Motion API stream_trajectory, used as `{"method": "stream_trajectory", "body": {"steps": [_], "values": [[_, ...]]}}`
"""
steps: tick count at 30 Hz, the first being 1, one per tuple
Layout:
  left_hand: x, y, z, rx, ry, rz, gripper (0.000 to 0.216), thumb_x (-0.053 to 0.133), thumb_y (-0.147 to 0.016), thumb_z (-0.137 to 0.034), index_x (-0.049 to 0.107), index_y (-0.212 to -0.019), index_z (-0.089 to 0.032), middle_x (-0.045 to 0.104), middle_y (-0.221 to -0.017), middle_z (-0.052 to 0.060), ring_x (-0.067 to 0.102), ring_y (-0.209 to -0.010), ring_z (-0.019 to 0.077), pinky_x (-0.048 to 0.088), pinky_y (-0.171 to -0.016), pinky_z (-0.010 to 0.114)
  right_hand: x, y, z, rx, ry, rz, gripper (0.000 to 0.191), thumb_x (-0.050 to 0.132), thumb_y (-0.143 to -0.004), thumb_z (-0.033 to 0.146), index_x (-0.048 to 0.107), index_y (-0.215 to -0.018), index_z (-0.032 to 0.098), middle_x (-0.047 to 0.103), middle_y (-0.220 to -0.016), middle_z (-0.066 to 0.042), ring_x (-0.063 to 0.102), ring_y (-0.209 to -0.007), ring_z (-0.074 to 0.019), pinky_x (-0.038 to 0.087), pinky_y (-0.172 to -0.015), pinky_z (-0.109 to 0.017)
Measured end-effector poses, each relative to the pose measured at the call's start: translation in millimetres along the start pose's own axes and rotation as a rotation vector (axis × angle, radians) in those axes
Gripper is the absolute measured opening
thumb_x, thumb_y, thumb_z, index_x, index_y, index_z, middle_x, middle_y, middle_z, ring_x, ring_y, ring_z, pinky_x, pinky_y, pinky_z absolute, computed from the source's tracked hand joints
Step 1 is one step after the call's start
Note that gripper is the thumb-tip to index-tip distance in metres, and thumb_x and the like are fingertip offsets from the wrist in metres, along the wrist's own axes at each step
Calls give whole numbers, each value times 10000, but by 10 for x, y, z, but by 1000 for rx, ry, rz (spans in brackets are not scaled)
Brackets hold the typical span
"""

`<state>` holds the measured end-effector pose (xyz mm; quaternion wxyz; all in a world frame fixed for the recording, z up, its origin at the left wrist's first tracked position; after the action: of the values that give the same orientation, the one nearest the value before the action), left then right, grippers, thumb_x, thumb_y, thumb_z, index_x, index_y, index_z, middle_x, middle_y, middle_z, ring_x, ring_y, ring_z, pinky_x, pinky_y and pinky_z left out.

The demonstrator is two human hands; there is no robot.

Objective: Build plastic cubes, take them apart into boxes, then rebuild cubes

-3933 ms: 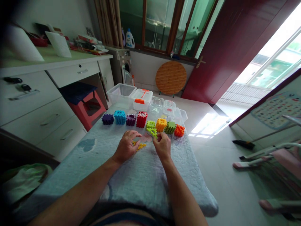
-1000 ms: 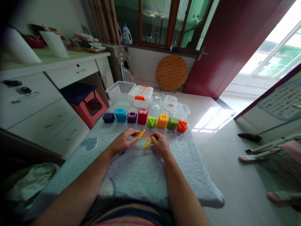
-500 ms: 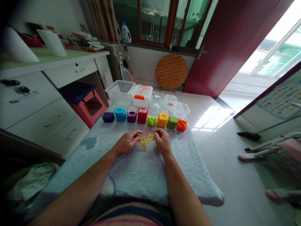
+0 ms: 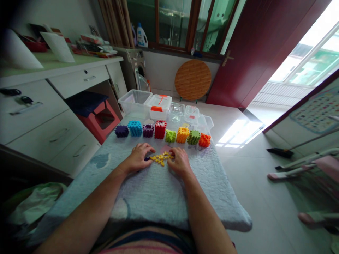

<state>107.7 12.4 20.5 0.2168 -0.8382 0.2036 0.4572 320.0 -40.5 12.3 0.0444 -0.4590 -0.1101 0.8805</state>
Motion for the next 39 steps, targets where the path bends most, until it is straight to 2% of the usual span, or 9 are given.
{"method": "stream_trajectory", "body": {"steps": [5,10,14,18,21,23,28,32,39], "values": [[19,-3,-65,6,-37,39,131,685,-756,-190,737,-870,-228,650,-963,70,537,-982,275,416,-900,421,-3,10,8,8,17,30,226,565,-710,103,665,-899,173,639,-782,-28,545,-771,-180,391,-755,-289],[44,-16,-163,37,-12,31,93,700,-799,-241,730,-881,-212,652,-936,71,544,-953,259,424,-875,398,-53,-3,29,47,-158,-19,117,573,-725,150,631,-821,182,629,-766,-11,553,-741,-161,406,-709,-264],[49,-10,-178,19,-17,27,186,727,-786,-317,707,-921,-191,652,-939,77,550,-950,266,430,-857,393,-69,11,84,-13,-200,26,36,599,-728,163,597,-753,189,618,-760,-2,542,-741,-150,395,-704,-253],[10,-11,-149,-32,-23,21,348,780,-720,-321,671,-1018,-178,660,-1010,77,553,-982,268,430,-872,384,-59,40,154,-114,-142,105,112,597,-683,89,545,-684,187,563,-703,16,483,-690,-133,350,-672,-244],[-7,-14,-152,-2,-4,25,433,789,-724,-325,674,-1120,-191,655,-1055,76,546,-1021,266,424,-910,389,-60,56,196,-167,-97,133,151,559,-668,42,515,-658,186,537,-684,20,462,-673,-126,334,-679,-250],[-5,-14,-168,36,8,32,369,769,-761,-330,705,-1106,-217,657,-1054,71,544,-1027,259,422,-917,389,-66,61,211,-184,-92,155,156,556,-680,40,508,-655,187,530,-673,23,460,-670,-125,332,-686,-253],[10,-23,-199,77,-7,55,131,716,-826,-276,769,-935,-226,678,-978,66,557,-990,246,429,-892,386,-94,60,189,-157,-113,170,151,613,-704,85,507,-678,190,522,-673,35,444,-651,-114,323,-661,-240],[24,-30,-188,79,-16,53,112,717,-825,-248,774,-917,-217,686,-962,68,567,-971,239,436,-883,375,-105,62,165,-136,-76,178,158,658,-709,129,512,-690,187,519,-681,37,435,-652,-112,312,-651,-237],[59,-27,-163,87,-48,82,102,714,-832,-251,777,-905,-218,693,-952,67,570,-958,238,437,-867,370,-117,74,184,-114,-12,223,124,624,-700,97,533,-696,181,524,-676,31,452,-676,-120,320,-674,-240]]}}
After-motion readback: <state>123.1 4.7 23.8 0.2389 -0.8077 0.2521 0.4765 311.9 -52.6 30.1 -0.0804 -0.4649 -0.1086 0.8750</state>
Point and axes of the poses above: each hand's wrist, its own y-axis away from the middle knuckle, its own x-axis out of the palm, z = x × y, the point moved 2 cm from there along -y, towards the middle knuckle
